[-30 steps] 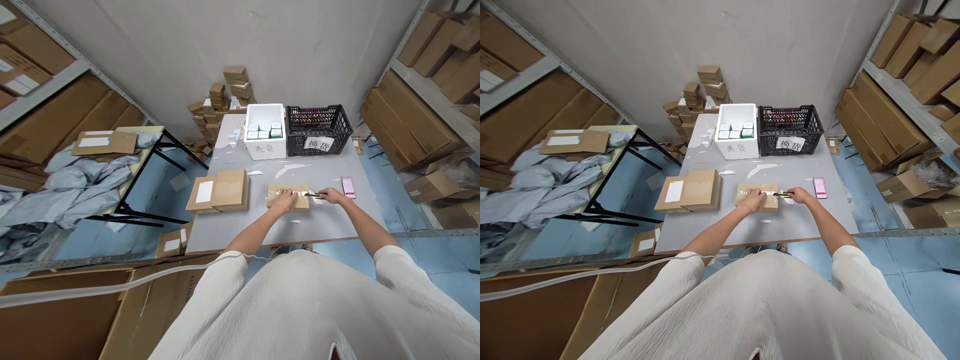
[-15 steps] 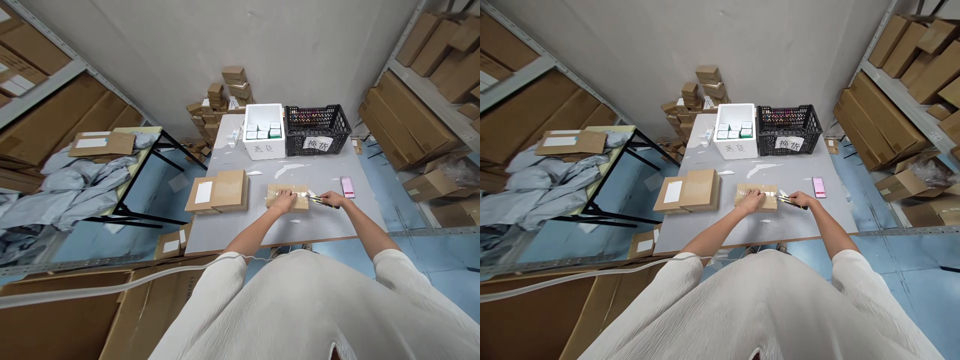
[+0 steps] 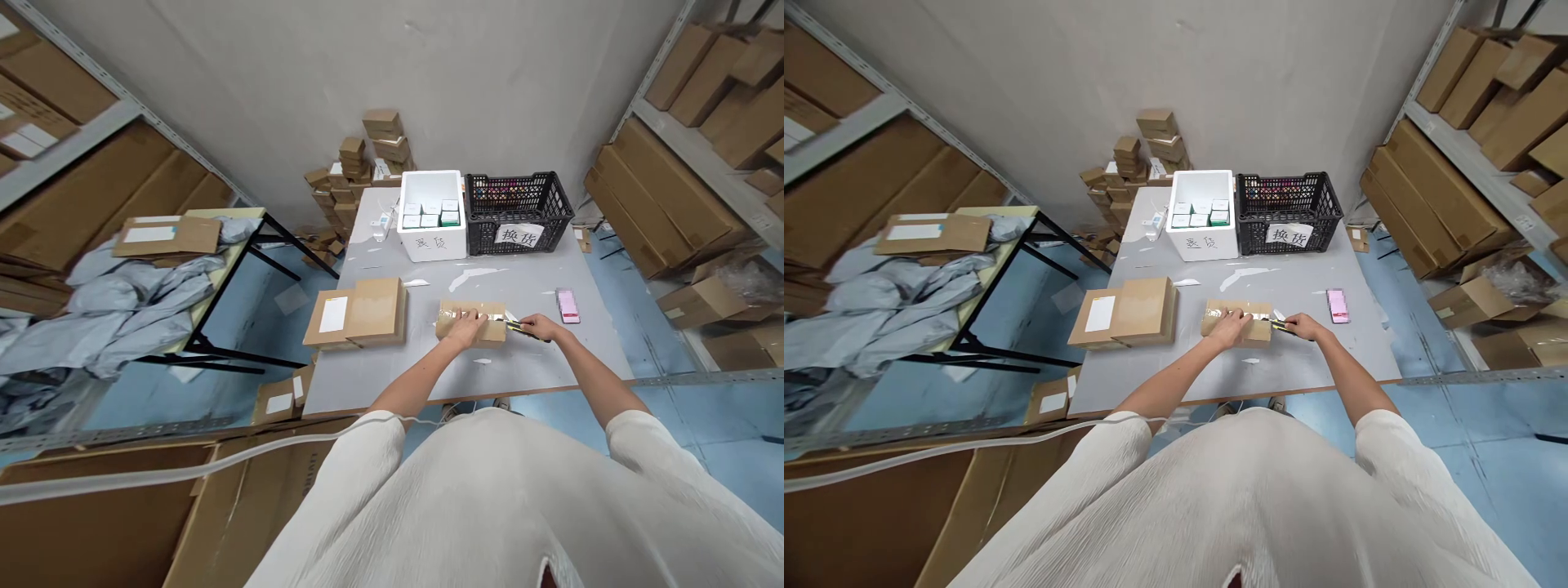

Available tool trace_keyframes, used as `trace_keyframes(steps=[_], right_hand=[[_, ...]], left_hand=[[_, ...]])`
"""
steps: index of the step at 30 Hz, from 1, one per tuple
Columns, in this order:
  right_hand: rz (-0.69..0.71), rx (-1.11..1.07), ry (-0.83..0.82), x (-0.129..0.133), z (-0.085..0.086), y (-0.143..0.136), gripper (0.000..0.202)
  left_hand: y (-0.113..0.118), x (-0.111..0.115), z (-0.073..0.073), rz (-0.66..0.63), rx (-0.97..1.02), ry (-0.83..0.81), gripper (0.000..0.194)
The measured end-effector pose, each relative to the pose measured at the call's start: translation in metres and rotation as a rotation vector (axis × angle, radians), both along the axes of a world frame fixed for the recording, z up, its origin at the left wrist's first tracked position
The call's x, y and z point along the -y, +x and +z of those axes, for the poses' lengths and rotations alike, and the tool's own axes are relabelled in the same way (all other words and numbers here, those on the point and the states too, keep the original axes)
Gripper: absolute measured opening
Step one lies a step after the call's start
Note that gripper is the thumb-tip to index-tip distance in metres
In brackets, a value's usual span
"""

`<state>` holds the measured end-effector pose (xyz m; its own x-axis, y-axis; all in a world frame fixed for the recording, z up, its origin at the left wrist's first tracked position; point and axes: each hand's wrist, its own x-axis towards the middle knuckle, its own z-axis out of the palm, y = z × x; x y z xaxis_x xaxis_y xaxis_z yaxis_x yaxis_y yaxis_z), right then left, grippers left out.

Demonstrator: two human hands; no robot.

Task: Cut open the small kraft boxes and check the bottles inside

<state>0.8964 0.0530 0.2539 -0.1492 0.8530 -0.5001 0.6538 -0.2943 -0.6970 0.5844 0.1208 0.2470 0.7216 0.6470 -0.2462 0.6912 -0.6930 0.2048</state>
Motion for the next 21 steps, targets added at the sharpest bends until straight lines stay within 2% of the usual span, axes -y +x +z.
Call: trace_keyframes(steps=[2, 5, 9, 11, 13, 17, 21], right_hand=[[-0.015, -0.022, -0.012, 0.003, -0.003, 0.005, 0.044], [-0.125, -0.066, -0.022, 0.008, -0.009, 0.017, 0.042], [-0.218, -0.131, 0.045, 0.013, -0.015, 0.022, 0.041], [-0.194, -0.095, 0.116, 0.014, -0.014, 0.017, 0.039], [-0.14, -0.01, 0.182, 0.016, -0.01, 0.01, 0.036], [0.063, 0.199, 0.322, 0.021, -0.002, 0.001, 0.032], [0.17, 0.361, 0.425, 0.023, -0.002, 0.004, 0.036]], left_hand=[[0.0, -0.001, -0.005, 0.009, 0.018, -0.013, 0.075], [0.001, -0.004, -0.011, 0.036, 0.098, -0.051, 0.075], [0.006, -0.015, -0.018, 0.15, 0.208, -0.031, 0.059], [0.008, -0.022, -0.021, 0.19, 0.211, 0.023, 0.055], [0.009, -0.029, -0.026, 0.199, 0.185, 0.04, 0.061], [0.005, -0.038, -0.031, 0.259, 0.094, -0.087, 0.089], [0.009, -0.035, -0.03, 0.308, 0.07, -0.15, 0.094]])
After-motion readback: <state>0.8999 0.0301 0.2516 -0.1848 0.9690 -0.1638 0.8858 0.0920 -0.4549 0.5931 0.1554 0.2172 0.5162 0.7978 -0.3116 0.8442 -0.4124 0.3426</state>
